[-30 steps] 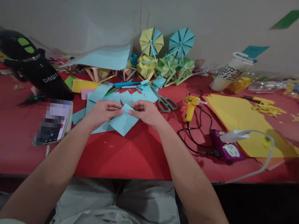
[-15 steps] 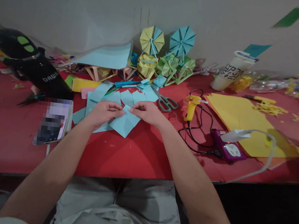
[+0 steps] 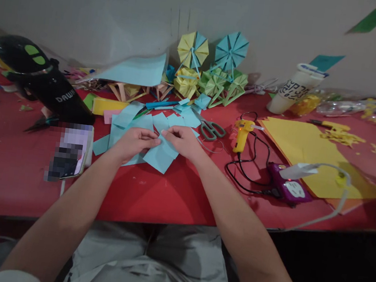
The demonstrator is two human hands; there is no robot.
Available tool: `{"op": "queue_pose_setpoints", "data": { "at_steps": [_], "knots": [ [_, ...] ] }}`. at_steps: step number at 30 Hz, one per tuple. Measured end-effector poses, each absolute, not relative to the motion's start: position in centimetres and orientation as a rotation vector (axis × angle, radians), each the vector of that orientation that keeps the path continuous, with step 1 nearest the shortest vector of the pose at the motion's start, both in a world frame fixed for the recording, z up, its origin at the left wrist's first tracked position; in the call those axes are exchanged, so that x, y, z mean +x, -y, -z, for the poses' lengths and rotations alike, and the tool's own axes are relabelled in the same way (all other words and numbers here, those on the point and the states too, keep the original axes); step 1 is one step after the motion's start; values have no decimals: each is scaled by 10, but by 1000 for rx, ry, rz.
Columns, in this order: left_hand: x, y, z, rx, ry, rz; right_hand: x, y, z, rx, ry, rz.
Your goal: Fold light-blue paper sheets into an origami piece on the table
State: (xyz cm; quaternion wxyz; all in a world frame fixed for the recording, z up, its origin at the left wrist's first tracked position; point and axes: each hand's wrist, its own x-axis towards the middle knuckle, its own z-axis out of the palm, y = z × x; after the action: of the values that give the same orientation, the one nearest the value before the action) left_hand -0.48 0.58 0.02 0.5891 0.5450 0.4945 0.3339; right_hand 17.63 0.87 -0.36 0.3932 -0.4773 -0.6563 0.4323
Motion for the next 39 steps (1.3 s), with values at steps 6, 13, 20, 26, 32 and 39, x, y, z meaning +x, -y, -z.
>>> {"op": "queue_pose_setpoints", "data": {
  "at_steps": [6, 13, 20, 26, 32, 39],
  "knots": [
    [-4, -5, -2, 1282, -1155, -772, 178, -9, 4, -1226, 1700, -1082],
    [-4, -5, -3, 1336, -1152, -787, 184, -11, 5, -1223, 1723, -1103],
    [-7, -6, -4, 1461, -1239, -849, 200, -16, 6, -1171, 1822, -1131],
    [-5, -5, -5, 1496, -1179, -827, 196, -14, 4, -1158, 1959, -1072],
    [-4, -7, -1, 1573, -1176, -971, 190, -11, 2, -1150, 1931, -1077],
    [-7, -10, 0, 1558, -1213, -1000, 193, -10, -1, -1151, 1850, -1206]
  ]
}}
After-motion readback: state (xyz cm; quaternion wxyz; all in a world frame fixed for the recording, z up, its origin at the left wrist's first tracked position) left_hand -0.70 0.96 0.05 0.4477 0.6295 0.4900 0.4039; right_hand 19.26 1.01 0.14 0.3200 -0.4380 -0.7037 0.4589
